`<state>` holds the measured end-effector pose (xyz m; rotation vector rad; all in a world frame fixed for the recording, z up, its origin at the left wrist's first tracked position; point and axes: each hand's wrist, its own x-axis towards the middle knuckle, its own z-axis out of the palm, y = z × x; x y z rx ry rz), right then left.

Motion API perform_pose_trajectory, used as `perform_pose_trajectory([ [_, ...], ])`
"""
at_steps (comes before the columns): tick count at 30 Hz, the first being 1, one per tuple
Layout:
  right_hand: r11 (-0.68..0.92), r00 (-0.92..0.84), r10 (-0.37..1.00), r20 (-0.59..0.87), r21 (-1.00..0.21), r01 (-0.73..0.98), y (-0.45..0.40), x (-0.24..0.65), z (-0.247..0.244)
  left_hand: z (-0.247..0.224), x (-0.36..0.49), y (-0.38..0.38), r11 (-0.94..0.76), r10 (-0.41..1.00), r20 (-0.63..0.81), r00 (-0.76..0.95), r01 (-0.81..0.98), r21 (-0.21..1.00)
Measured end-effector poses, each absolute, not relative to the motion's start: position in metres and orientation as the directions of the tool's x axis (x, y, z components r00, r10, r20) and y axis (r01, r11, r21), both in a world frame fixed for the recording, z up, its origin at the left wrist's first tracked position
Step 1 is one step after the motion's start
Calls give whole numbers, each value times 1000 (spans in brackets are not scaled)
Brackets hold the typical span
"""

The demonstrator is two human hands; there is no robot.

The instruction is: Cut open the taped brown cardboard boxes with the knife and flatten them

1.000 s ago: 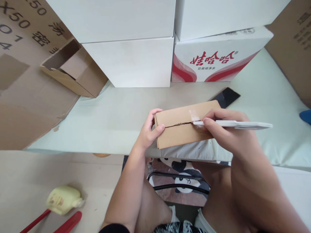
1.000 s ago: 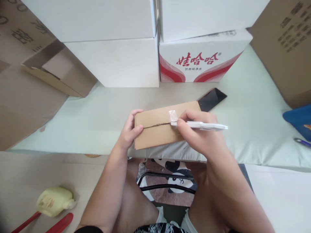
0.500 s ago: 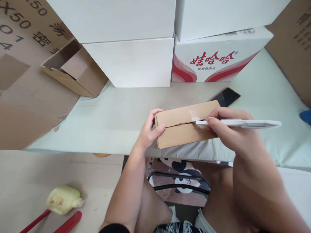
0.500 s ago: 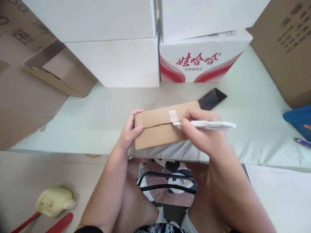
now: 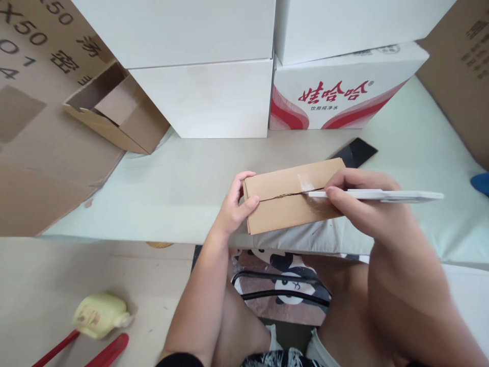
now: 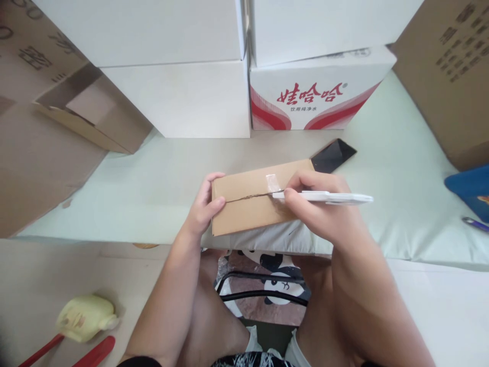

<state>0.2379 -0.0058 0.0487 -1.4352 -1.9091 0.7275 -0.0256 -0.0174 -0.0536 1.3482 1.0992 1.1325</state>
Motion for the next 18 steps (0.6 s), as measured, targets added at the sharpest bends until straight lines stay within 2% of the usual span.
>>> perform_pose_trajectory([
  [18,251,-241,961,132,-781,571,-5,238,46,-53,-24,-17,-77,990,71,126,46,996],
])
